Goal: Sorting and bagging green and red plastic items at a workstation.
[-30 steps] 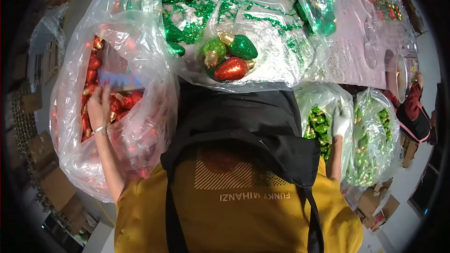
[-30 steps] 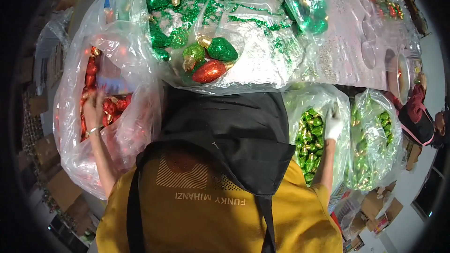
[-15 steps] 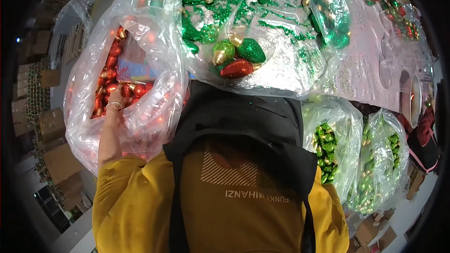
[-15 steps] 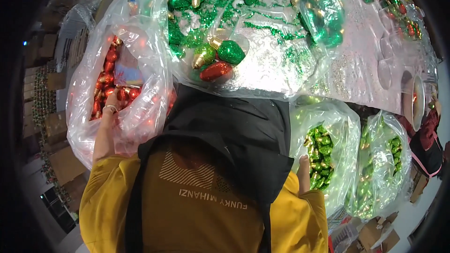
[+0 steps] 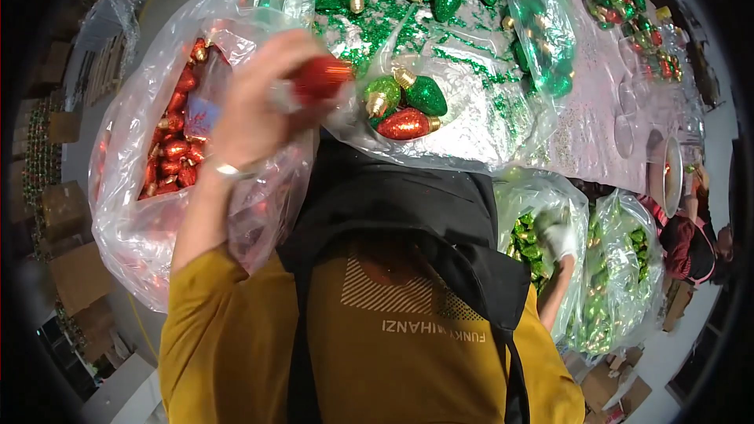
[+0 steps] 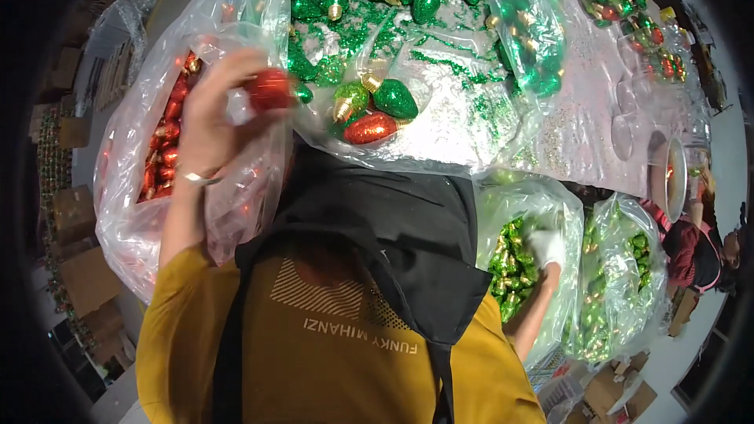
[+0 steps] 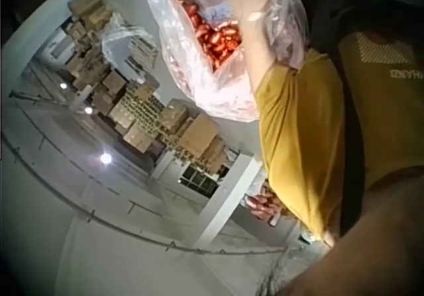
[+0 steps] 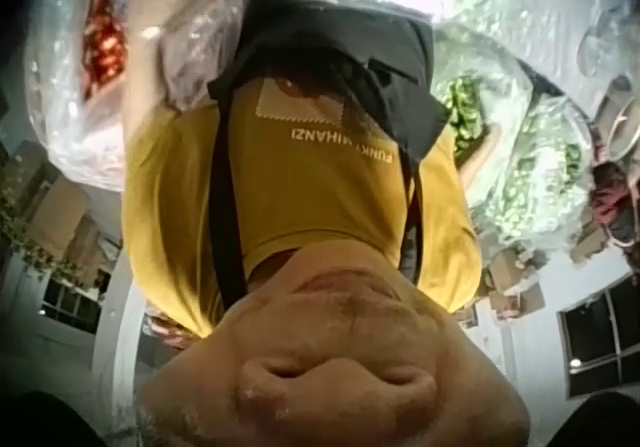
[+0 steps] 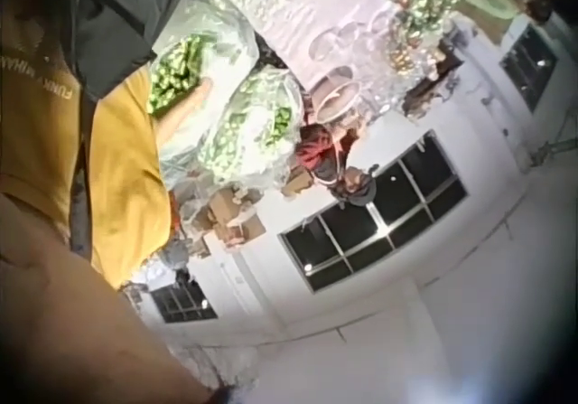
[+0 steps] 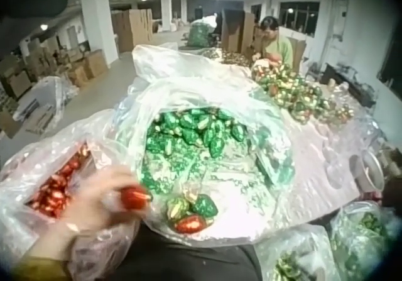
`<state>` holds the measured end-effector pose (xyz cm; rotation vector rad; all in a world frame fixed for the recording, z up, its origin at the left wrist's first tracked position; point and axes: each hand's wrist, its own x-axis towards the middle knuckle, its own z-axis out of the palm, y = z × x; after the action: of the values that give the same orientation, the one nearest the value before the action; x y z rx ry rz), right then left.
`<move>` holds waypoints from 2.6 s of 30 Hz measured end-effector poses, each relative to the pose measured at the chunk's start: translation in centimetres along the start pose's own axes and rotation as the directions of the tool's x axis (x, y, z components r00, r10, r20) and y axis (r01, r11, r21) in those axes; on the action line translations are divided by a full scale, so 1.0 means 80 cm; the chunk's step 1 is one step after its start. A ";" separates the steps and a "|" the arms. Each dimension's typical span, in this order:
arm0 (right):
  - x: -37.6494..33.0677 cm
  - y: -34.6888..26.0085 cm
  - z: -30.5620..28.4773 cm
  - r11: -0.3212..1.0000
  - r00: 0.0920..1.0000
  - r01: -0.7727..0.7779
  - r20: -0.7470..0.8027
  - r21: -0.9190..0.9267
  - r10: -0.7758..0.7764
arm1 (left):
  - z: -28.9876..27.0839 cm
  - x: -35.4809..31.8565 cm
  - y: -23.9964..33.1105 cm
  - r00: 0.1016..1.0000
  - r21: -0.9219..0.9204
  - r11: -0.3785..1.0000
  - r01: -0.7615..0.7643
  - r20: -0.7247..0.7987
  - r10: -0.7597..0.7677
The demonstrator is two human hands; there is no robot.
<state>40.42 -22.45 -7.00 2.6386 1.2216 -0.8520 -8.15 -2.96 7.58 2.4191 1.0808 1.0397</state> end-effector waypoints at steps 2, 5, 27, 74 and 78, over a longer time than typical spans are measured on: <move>-0.025 -0.098 -0.069 0.838 0.933 0.337 -0.274 0.430 -0.234 | 0.047 0.035 0.015 0.983 -0.102 0.985 -0.142 0.103 0.152; -0.054 -0.221 -0.100 0.285 0.748 0.639 -0.492 0.714 -0.445 | 0.103 0.059 -0.016 0.945 -0.015 0.986 -0.164 0.285 0.162; -0.041 -0.409 -0.066 0.461 0.410 0.885 -0.359 -0.068 -0.839 | 0.105 0.054 -0.049 0.919 0.238 0.970 0.055 0.368 -0.142; 0.010 -0.417 -0.103 0.338 0.246 0.893 -0.306 -0.297 -0.920 | 0.122 0.085 -0.054 0.877 0.122 0.991 -0.062 0.481 -0.004; 0.067 -0.449 -0.162 0.452 0.404 0.892 -0.448 0.000 -0.797 | 0.113 0.092 -0.045 0.836 0.137 0.991 0.004 0.543 -0.078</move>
<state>22.70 9.38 5.61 2.2339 2.9136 -0.5382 -0.17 5.14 3.12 2.5381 1.0015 0.2173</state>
